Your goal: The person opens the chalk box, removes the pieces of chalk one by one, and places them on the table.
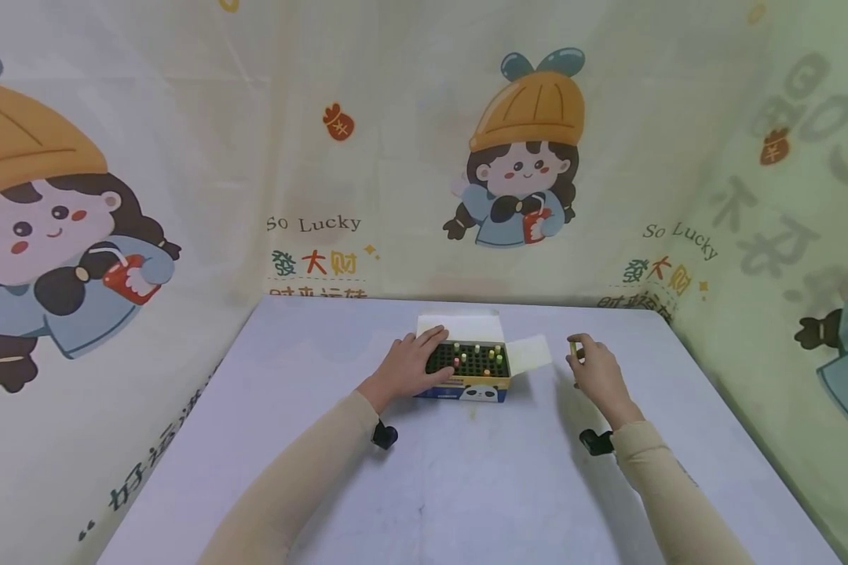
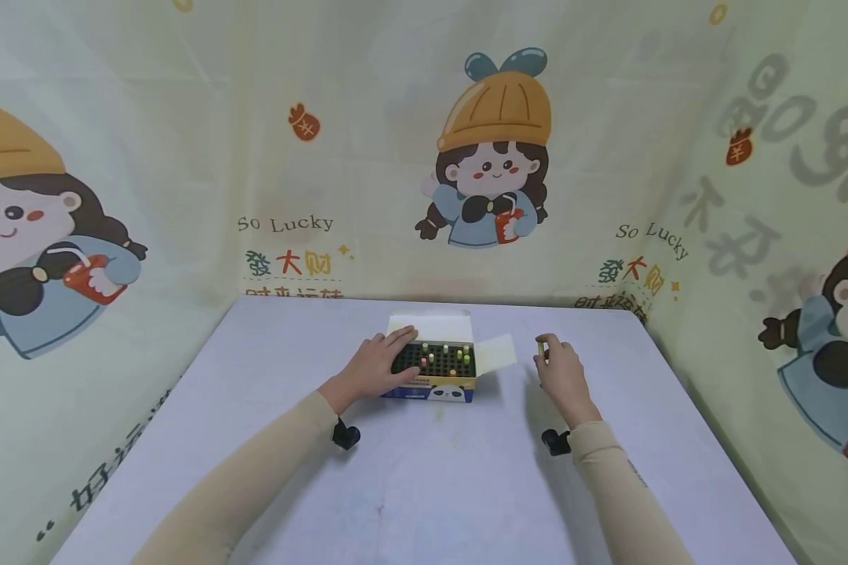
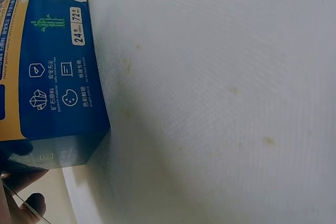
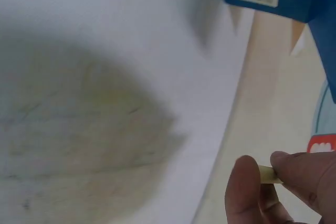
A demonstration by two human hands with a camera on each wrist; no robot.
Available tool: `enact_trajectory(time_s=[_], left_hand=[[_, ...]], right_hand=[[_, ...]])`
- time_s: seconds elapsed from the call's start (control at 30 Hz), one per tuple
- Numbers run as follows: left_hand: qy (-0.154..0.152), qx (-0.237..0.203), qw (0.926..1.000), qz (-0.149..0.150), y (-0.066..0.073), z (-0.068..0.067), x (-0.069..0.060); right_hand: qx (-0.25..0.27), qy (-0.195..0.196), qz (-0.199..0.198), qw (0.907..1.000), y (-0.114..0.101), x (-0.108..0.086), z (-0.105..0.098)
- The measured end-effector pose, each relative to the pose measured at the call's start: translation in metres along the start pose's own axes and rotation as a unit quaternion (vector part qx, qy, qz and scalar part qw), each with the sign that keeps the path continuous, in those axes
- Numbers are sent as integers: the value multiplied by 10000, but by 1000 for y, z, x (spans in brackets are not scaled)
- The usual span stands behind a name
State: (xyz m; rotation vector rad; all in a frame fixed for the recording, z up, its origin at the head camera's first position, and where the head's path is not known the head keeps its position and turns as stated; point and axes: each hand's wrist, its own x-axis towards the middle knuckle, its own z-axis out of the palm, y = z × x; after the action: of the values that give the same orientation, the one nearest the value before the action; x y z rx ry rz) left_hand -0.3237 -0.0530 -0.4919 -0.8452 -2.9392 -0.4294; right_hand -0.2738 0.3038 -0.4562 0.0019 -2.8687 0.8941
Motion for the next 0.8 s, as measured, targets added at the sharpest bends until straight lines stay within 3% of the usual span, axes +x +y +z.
enact_trajectory(time_s=[0.17,0.43,0.63,0.8], left_hand=[[38,-7,10000,-24,0,0,-1],[29,-27,10000,-10,0,0,0],[61,22,10000,12,-1,1,0],[65,36,10000,19,0,1,0]], right_hand=[[-156,-218,87,9996,16,-1,5],[-450,-81,144,9988,34,-4,7],[-645,-408,559,9955,44,-5,5],[-987,-588,631,9914,52,-7,4]])
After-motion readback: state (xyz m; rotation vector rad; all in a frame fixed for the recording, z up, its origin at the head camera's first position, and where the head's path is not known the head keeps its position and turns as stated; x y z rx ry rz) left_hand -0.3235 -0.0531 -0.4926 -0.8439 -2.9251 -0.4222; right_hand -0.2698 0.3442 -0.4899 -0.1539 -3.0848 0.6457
